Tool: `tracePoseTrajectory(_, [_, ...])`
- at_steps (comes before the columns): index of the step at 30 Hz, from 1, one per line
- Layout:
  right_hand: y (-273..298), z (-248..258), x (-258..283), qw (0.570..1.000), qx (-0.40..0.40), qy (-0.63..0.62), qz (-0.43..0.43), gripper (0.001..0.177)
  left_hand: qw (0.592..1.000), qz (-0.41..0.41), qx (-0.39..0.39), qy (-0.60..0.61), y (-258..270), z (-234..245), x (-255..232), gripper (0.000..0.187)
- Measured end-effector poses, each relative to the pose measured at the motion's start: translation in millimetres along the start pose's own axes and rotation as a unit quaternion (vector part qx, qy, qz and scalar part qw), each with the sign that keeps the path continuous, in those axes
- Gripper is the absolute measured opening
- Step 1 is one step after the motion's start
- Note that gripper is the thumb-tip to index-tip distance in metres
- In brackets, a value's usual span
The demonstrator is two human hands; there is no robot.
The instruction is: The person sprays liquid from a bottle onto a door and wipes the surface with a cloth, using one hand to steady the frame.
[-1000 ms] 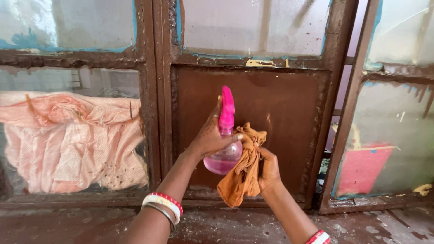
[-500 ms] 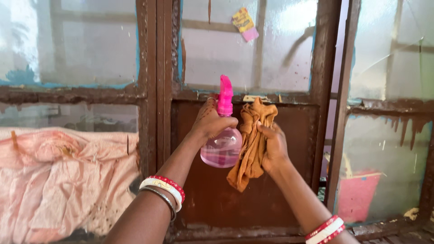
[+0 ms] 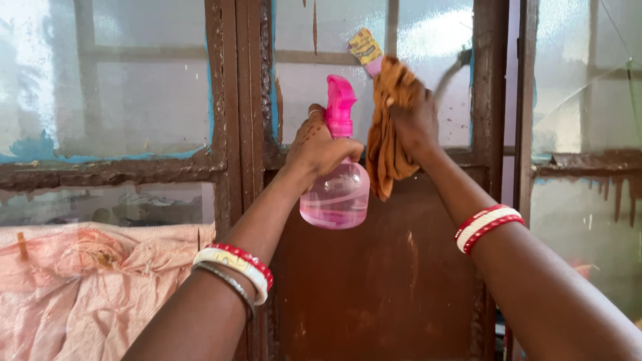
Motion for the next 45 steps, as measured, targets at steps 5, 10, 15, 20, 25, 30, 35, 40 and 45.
tracePoseTrajectory(5, [19.5,7.7,7.9,0.938,-0.165,0.222,0.208,0.076,0.998,-0.018,-0.024,0.049,-4.2,-3.2,-4.8,0.064])
tracePoseTrajectory(10, [35.4,-35.5,5.9,0.923,-0.078,0.217,0.307,0.060,0.998,-0.002,-0.045,0.041,-10.9,-17.0,-7.7,0.065])
tracePoseTrajectory(15, [48.9,-27.4,8.2,0.918,-0.097,0.230,0.309,0.062,0.998,0.010,-0.048,0.043,-17.1,-38.0,-12.4,0.067])
tracePoseTrajectory(20, [29.4,-6.5,-15.0,0.933,-0.082,0.214,0.278,0.069,0.999,0.000,-0.040,0.034,-19.7,-68.4,-21.1,0.070])
tracePoseTrajectory(25, [8.3,20.2,-38.9,0.916,-0.103,0.277,0.273,0.061,0.999,0.012,-0.017,0.028,-27.6,-94.8,-29.1,0.073])
tracePoseTrajectory(30, [-7.8,45.3,-59.4,0.920,-0.098,0.292,0.242,0.066,0.999,0.011,-0.038,0.005,-32.4,-104.6,-32.7,0.073])
tracePoseTrajectory(35, [-0.6,50.2,-82.5,0.927,-0.102,0.243,0.267,0.064,0.999,0.025,-0.037,0.006,-35.2,-113.5,-22.6,0.071])
tracePoseTrajectory(40, [-0.4,49.4,-79.0,0.930,-0.112,0.212,0.279,0.077,0.998,0.017,-0.060,0.027,-36.2,-105.2,-17.1,0.068])
tracePoseTrajectory(45, [-4.7,47.3,-85.4,0.945,-0.087,0.203,0.239,0.075,0.993,0.022,-0.109,0.044,-33.4,-69.1,-8.5,0.061])
Point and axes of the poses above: each hand's wrist, its own y-axis away from the middle knuckle, its own z-axis out of the back of the hand, x = y × z, the point moved 10 cm from there along -y, towards the middle knuckle, and after that the axes turned 6 degrees about -x, right-handed, at the moved point
